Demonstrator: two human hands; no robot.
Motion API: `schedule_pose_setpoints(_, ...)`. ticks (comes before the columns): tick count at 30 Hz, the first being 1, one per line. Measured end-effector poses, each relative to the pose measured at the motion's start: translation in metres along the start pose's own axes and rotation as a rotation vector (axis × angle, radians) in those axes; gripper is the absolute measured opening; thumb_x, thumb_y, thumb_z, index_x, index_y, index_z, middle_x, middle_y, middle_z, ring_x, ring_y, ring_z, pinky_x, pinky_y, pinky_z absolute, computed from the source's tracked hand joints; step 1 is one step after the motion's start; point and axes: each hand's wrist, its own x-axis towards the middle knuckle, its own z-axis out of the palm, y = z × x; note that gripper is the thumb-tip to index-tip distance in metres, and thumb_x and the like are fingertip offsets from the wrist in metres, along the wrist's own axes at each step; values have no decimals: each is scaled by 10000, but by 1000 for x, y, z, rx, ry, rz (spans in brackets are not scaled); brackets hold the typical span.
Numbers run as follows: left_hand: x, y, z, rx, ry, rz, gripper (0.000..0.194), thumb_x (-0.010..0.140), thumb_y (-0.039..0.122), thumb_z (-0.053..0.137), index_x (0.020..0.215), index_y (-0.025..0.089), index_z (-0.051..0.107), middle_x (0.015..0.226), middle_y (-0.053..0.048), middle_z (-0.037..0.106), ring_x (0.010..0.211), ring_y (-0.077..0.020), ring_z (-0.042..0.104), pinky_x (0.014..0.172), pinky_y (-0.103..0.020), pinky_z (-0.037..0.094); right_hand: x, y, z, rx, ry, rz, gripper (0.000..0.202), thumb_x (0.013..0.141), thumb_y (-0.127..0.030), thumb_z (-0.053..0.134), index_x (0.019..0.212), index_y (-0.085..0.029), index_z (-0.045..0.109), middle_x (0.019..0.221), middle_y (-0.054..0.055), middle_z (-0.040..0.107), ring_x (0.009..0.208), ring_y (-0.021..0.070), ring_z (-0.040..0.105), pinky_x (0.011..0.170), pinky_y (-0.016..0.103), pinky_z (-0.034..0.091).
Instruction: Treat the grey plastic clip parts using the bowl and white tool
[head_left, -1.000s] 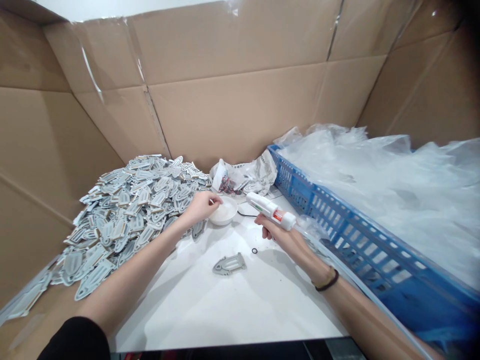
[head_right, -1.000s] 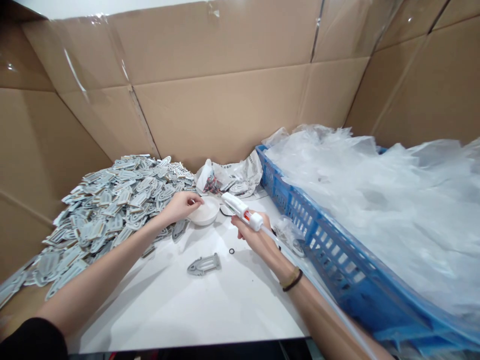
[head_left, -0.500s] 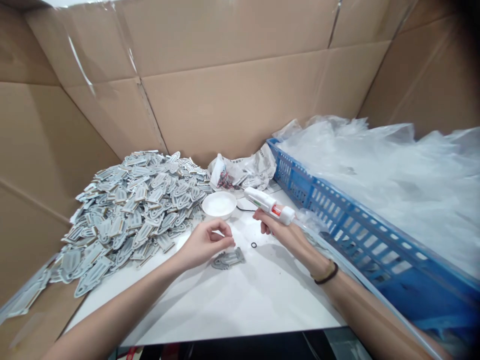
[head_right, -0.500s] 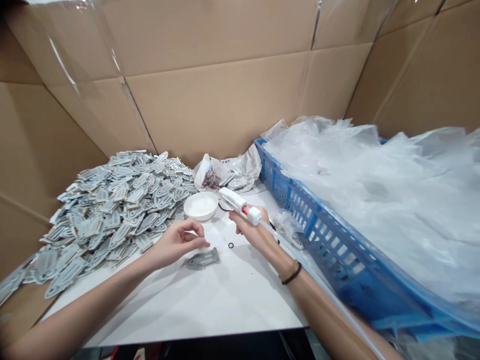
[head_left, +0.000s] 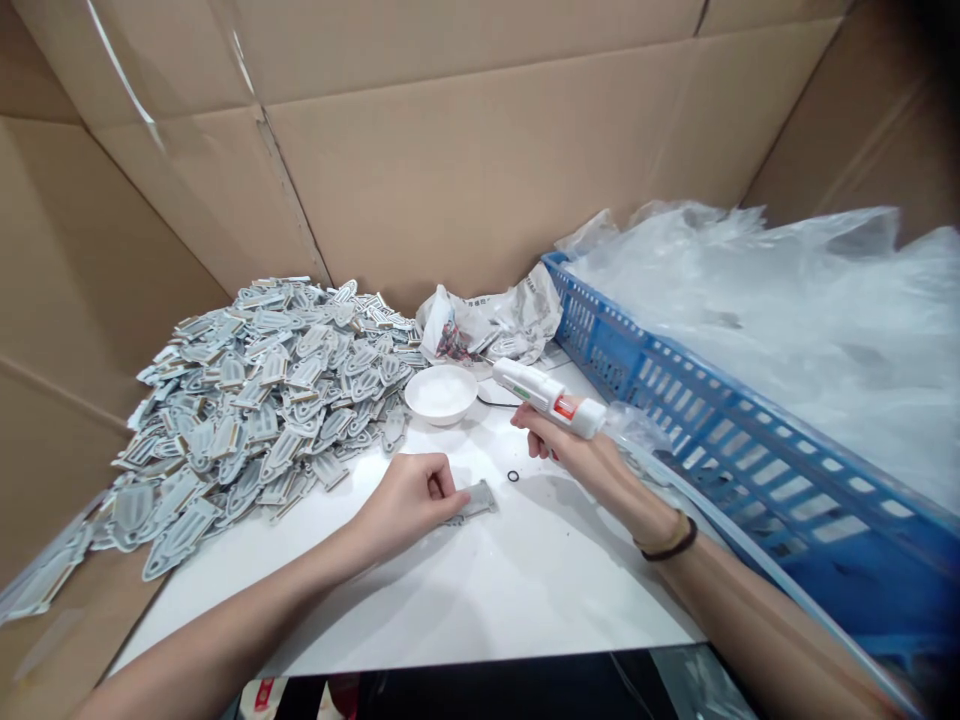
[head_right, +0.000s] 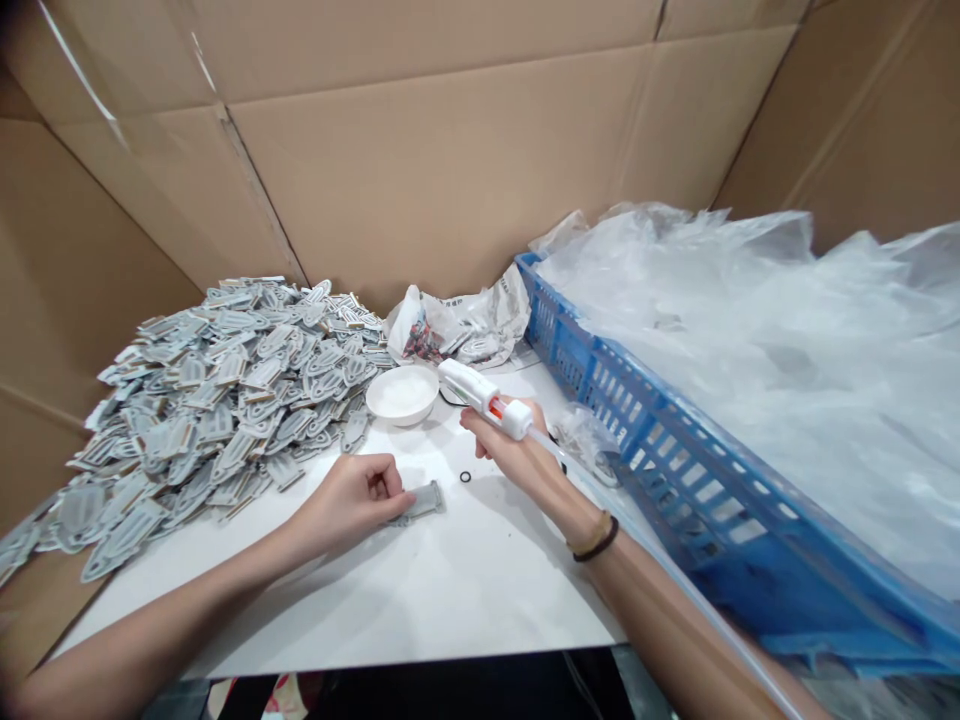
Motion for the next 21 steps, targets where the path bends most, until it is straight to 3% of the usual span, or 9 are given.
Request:
schedule_pose_setpoints(5,1,2,-3,244,15,193,175,804,303,669,719,185,571,763,-14,619,716,-161,566,674,-265,406,1,3,0,-33,9,2,278,775,-431,635,649,-183,641,508,7,591,483,125,519,471,239,348)
schedule_pose_setpoints(9,0,3,-2,307,-47,214,299,810,409,693,1003,192,621,990,-69,638,923,-239,591,805,-327,435,0,3,0,-35,6,-11,279,781,-429,634,647,-184,640,503,3,584,481,124,516,469,237,353)
schedule_pose_setpoints(12,-1,3,-2,302,-90,237,246,806,348,698,984,194,622,1018,-77,640,974,-252,588,826,-331,436,-1,0,0,-26,-4,11,300,771,-439,643,615,-184,619,498,8,584,483,125,523,473,238,358)
schedule_pose_setpoints(16,-2,1,-1,115,-77,217,93,877,290,612,902,203,589,903,-37,674,835,-195,626,738,-289,448,-1,-2,0,-18,-7,10,298,761,-448,648,627,-182,625,491,5,581,476,123,524,474,238,364)
schedule_pose_setpoints(21,1,0,3,-578,-58,-20,341,884,491,632,959,226,432,877,-34,691,720,-184,687,649,-299,522,-2,-5,1,17,-9,36,283,741,-463,645,711,-182,658,489,0,588,464,123,521,456,232,354)
